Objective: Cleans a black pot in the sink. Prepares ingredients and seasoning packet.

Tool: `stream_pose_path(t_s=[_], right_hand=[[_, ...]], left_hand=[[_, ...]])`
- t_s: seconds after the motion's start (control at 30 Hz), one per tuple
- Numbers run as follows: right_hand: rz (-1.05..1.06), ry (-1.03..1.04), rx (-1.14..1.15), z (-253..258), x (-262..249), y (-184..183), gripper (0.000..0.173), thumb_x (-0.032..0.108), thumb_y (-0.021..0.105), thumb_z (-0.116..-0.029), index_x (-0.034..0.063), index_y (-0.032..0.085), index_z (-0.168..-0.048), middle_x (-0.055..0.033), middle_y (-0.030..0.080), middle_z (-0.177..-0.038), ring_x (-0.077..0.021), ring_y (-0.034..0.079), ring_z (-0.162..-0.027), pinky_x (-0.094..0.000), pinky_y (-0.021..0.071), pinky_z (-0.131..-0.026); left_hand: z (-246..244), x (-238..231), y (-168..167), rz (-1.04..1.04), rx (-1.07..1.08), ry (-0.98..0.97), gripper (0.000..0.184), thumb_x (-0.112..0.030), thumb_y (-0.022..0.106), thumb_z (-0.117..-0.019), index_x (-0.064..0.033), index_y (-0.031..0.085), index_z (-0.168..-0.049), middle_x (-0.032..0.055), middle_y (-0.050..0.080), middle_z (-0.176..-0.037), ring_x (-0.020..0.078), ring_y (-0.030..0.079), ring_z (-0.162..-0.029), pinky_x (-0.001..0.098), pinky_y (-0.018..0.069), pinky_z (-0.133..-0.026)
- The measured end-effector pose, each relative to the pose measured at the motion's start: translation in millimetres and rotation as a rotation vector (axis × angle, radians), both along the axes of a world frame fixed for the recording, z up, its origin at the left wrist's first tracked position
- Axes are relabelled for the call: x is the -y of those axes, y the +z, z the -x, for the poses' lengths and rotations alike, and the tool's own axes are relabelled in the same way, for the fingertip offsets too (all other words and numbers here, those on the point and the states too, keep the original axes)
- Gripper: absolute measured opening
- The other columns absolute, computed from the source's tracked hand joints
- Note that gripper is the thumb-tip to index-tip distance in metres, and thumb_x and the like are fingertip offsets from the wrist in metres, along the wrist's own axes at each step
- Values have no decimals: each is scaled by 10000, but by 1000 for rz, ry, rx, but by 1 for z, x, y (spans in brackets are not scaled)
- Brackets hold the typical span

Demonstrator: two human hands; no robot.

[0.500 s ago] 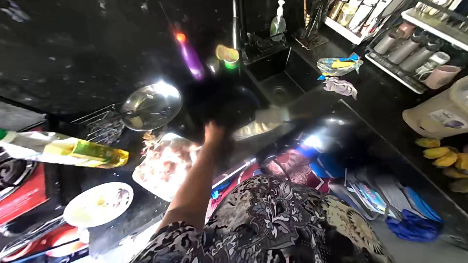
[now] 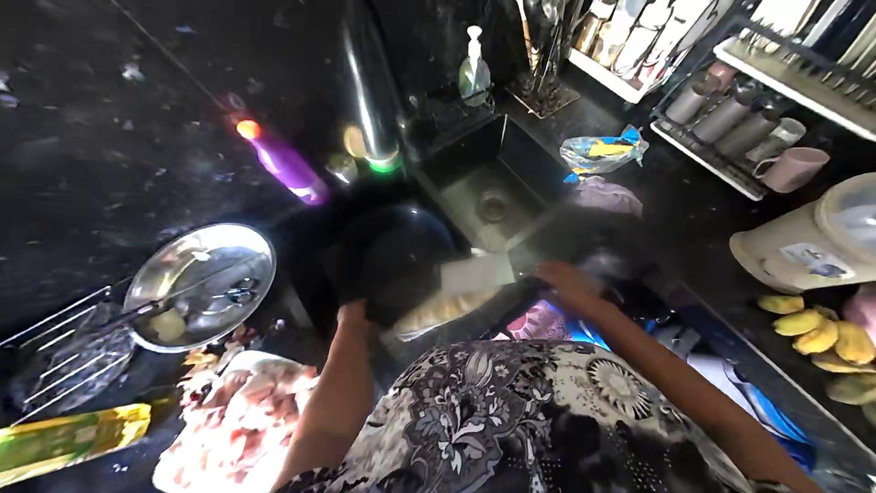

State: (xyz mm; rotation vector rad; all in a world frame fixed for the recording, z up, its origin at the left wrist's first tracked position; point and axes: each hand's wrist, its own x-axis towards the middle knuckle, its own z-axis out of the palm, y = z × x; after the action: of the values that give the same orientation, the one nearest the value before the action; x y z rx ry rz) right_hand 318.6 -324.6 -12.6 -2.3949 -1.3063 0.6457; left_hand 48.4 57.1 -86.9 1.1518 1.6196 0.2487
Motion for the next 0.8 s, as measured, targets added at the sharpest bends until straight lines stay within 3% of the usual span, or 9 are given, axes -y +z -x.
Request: stream_pose_path(t_s=[0.1, 0.17, 0.23, 0.4, 0.53, 0.8], right_hand=[[68, 106, 10, -15, -26, -9, 553, 267, 705, -956, 149, 559, -1476, -176, 531, -1503, -379, 441, -1438, -609, 312, -1191], [101, 169, -2, -23, -37, -20, 524, 248, 710, -955, 148, 580, -1453, -207, 564, -1450, -413, 472, -1396, -645, 328, -1157], [100, 223, -21, -34, -43, -29, 446, 200, 676, -971, 125, 616, -1407, -232, 594, -1388, -423, 529, -1332, -634, 375, -1125], [111, 300, -47, -66, -45, -37, 471, 199, 656, -974, 107, 602, -1432, -284, 585, -1376, -488, 522, -1314, -682, 379, -1085], [123, 273, -37, -97, -31, -32, 448, 183, 672, -970, 56, 628, -1398, -307, 600, -1355, -525, 520, -1306, -718, 350, -1088], [103, 165, 49, -172, 20, -17, 412, 80, 696, -948, 36, 659, -1356, -316, 616, -1325, -566, 518, -1280, -763, 352, -1043]], left_hand=[[0, -4, -3, -11, 31, 78, 502, -224, 667, -984, 17, 517, -1398, 254, 571, -1355, 377, 598, -1173, 568, 545, -901], [-2, -5, 4, -39, 59, 141, 493, -200, 697, -965, 22, 534, -1375, 242, 584, -1328, 352, 611, -1137, 534, 554, -895], [-7, -12, 16, -61, 42, 163, 495, -215, 700, -958, 12, 546, -1371, 233, 602, -1314, 343, 632, -1124, 528, 566, -892], [-25, -21, 54, -171, 58, 195, 433, -186, 687, -943, -6, 578, -1321, 229, 616, -1238, 338, 615, -1054, 557, 532, -861], [-50, -27, 71, -299, -1, 116, 407, -164, 720, -907, 10, 607, -1258, 251, 638, -1165, 368, 631, -1011, 583, 530, -836], [-107, -14, 134, -426, -302, -96, 422, -233, 757, -900, 46, 637, -1193, 296, 666, -1152, 463, 640, -1120, 669, 491, -945]])
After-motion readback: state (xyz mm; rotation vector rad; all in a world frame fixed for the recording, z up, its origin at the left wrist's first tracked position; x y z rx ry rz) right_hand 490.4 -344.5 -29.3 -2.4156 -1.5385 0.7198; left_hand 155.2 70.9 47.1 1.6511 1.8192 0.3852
